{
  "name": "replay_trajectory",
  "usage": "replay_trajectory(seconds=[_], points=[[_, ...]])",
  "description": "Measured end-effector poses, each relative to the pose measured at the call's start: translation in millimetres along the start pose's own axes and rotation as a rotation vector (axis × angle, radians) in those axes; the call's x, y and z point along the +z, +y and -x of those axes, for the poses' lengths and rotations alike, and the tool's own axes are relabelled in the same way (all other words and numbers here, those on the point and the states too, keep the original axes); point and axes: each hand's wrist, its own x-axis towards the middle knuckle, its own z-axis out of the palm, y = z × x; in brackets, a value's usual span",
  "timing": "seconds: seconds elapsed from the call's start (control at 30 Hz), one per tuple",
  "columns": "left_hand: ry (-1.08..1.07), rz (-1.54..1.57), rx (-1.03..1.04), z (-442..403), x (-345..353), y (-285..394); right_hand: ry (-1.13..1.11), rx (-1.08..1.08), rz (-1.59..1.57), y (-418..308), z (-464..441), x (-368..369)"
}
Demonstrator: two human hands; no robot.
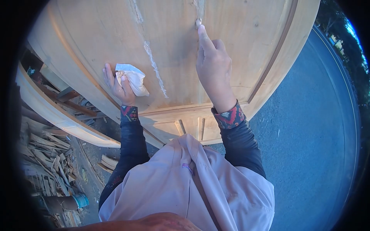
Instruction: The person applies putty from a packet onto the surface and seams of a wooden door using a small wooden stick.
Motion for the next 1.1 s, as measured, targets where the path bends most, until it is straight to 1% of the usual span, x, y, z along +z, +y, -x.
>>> replay_trajectory(seconds=[0.03, 0.13, 0.23, 0.37, 0.53, 0.63, 0.73, 0.83, 0.93, 1.03, 1.1], points=[[0.002, 0.002, 0.005, 0, 0, 0, -0.012, -0.005, -0.045, 3, 3, -2], [0.004, 0.007, 0.007, 0, 1, -1, 0.07, -0.043, -0.093, 5, -2, -5], [-0.01, 0.006, 0.004, -1, 0, 1, 0.131, -0.129, -0.109, 8, -10, 14], [-0.017, 0.002, 0.017, -1, 1, 0, 0.181, -0.135, 0.056, 16, -16, 28], [-0.021, 0.004, 0.007, 1, 1, 0, 0.161, -0.111, 0.167, 18, -2, 30], [-0.018, 0.01, 0.013, 0, 0, 0, 0.093, -0.071, 0.188, 24, 12, 27], [-0.017, 0.015, 0.018, 0, -1, 1, 0.043, -0.077, 0.162, 21, 12, 13], [-0.027, 0.009, 0.017, 0, -2, 0, -0.027, -0.123, 0.018, 22, 1, -7], [-0.031, 0.003, 0.016, 0, -2, -1, 0.017, -0.099, -0.041, 12, -15, -15], [-0.035, 0.005, 0.022, 1, -2, -1, 0.095, -0.137, -0.057, -18, -43, -15], [-0.034, 0.004, 0.024, 0, -2, 1, 0.001, -0.09, 0.032, -41, -55, -24]])
